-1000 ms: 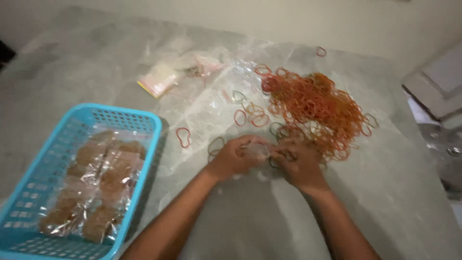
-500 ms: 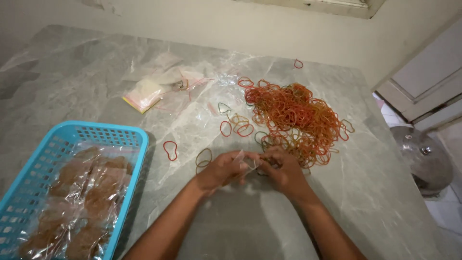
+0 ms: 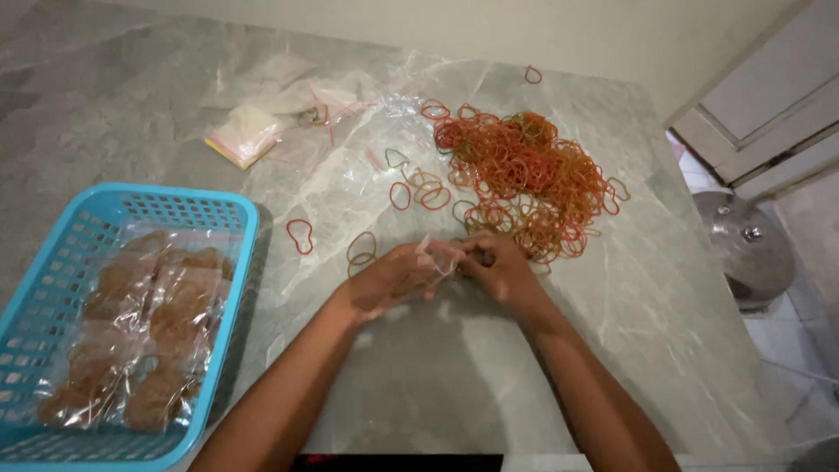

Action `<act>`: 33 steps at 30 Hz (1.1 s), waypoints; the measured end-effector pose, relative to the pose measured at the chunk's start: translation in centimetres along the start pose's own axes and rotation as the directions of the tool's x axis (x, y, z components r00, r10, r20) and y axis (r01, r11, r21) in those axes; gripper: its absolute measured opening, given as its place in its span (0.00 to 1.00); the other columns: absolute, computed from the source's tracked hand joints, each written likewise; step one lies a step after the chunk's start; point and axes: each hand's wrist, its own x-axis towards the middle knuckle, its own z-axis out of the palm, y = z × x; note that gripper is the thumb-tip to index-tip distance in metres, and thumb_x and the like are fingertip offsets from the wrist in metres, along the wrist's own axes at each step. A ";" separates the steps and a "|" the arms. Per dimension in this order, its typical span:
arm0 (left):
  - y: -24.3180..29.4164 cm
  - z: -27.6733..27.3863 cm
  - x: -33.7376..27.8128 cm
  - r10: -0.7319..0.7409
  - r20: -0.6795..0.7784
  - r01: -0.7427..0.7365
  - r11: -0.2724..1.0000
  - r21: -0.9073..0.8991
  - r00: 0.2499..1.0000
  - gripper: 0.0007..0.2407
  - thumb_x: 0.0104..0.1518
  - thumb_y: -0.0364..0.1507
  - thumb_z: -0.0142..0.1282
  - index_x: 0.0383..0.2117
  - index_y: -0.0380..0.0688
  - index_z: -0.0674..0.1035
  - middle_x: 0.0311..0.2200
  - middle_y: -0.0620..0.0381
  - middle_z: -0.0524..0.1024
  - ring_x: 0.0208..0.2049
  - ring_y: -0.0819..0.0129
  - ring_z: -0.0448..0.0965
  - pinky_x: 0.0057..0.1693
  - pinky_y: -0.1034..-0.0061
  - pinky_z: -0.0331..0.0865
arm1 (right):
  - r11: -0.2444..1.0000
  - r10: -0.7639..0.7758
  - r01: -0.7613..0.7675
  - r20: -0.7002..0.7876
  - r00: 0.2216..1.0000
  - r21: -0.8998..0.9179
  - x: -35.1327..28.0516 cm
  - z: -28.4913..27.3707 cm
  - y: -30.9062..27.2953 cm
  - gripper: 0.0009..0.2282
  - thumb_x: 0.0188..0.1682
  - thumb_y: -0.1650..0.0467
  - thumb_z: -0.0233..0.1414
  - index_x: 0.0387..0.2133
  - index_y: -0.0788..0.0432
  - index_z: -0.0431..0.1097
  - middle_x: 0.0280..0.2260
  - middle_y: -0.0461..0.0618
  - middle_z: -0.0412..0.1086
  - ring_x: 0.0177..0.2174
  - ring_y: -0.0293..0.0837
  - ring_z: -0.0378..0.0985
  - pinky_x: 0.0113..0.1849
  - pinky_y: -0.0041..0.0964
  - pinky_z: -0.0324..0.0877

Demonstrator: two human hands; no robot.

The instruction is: Packaging rubber bands into small plastic bags and placing them in a basket

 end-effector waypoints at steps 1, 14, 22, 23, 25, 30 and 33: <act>-0.7 -0.8 0.4 -0.005 -0.005 0.005 1.000 -0.004 1.000 0.19 0.61 0.42 0.54 0.52 0.41 0.76 0.39 0.53 0.77 0.37 0.70 0.77 0.41 0.76 0.75 | 1.000 0.006 -0.006 0.003 1.000 0.004 -0.3 0.2 -0.8 0.11 0.48 0.66 0.63 0.36 0.61 0.80 0.33 0.55 0.75 0.31 0.42 0.73 0.33 0.36 0.68; -2.1 -2.7 0.7 0.069 -0.030 -0.073 0.979 -0.189 0.997 0.20 0.61 0.42 0.51 0.54 0.44 0.76 0.37 0.53 0.80 0.30 0.69 0.77 0.39 0.75 0.69 | 0.760 0.169 -0.186 0.086 0.982 0.622 0.4 -0.9 5.6 0.07 0.51 0.68 0.56 0.31 0.61 0.75 0.21 0.51 0.69 0.20 0.41 0.69 0.20 0.33 0.62; -0.8 -1.8 1.1 0.085 -0.119 -0.094 0.993 -0.071 0.989 0.23 0.51 0.44 0.60 0.46 0.39 0.79 0.27 0.58 0.75 0.25 0.72 0.70 0.34 0.76 0.62 | 0.943 0.196 -0.258 0.276 0.941 0.211 -0.5 -0.7 -3.1 0.18 0.50 0.57 0.52 0.33 0.59 0.79 0.22 0.47 0.76 0.12 0.31 0.55 0.16 0.26 0.46; -2.5 -3.7 1.9 0.069 -0.094 -0.077 0.994 -0.076 0.993 0.23 0.51 0.41 0.62 0.48 0.36 0.78 0.32 0.55 0.78 0.26 0.73 0.72 0.34 0.80 0.64 | 0.984 0.109 -0.150 0.332 0.937 0.101 -0.5 -1.0 -3.6 0.20 0.50 0.54 0.49 0.24 0.57 0.75 0.17 0.43 0.68 0.14 0.32 0.57 0.18 0.29 0.46; -2.3 -3.5 2.4 0.056 -0.072 -0.060 0.996 -0.063 0.996 0.23 0.52 0.38 0.65 0.50 0.33 0.77 0.36 0.53 0.80 0.27 0.74 0.74 0.34 0.84 0.66 | 1.000 0.012 -0.015 0.392 0.920 0.006 -0.4 -1.1 -3.2 0.24 0.51 0.51 0.46 0.14 0.54 0.71 0.11 0.40 0.59 0.15 0.33 0.58 0.21 0.32 0.47; 0.3 0.4 2.2 -0.111 -0.262 0.254 0.748 0.614 0.959 0.08 0.49 0.29 0.54 0.33 0.55 0.82 0.29 0.70 0.82 0.30 0.83 0.76 0.39 0.86 0.66 | 0.961 0.245 -0.275 0.435 0.866 0.007 -0.7 -1.0 -2.6 0.11 0.42 0.72 0.51 0.14 0.59 0.79 0.11 0.43 0.70 0.13 0.29 0.52 0.20 0.28 0.43; -3.2 -3.4 1.8 -0.072 0.009 0.071 0.992 0.108 0.997 0.18 0.53 0.36 0.67 0.48 0.43 0.79 0.46 0.53 0.82 0.39 0.71 0.81 0.43 0.81 0.73 | 0.963 0.268 -0.237 0.383 0.884 -0.128 -0.3 -1.3 -0.5 0.07 0.43 0.72 0.57 0.19 0.57 0.82 0.19 0.39 0.81 0.19 0.26 0.69 0.26 0.24 0.62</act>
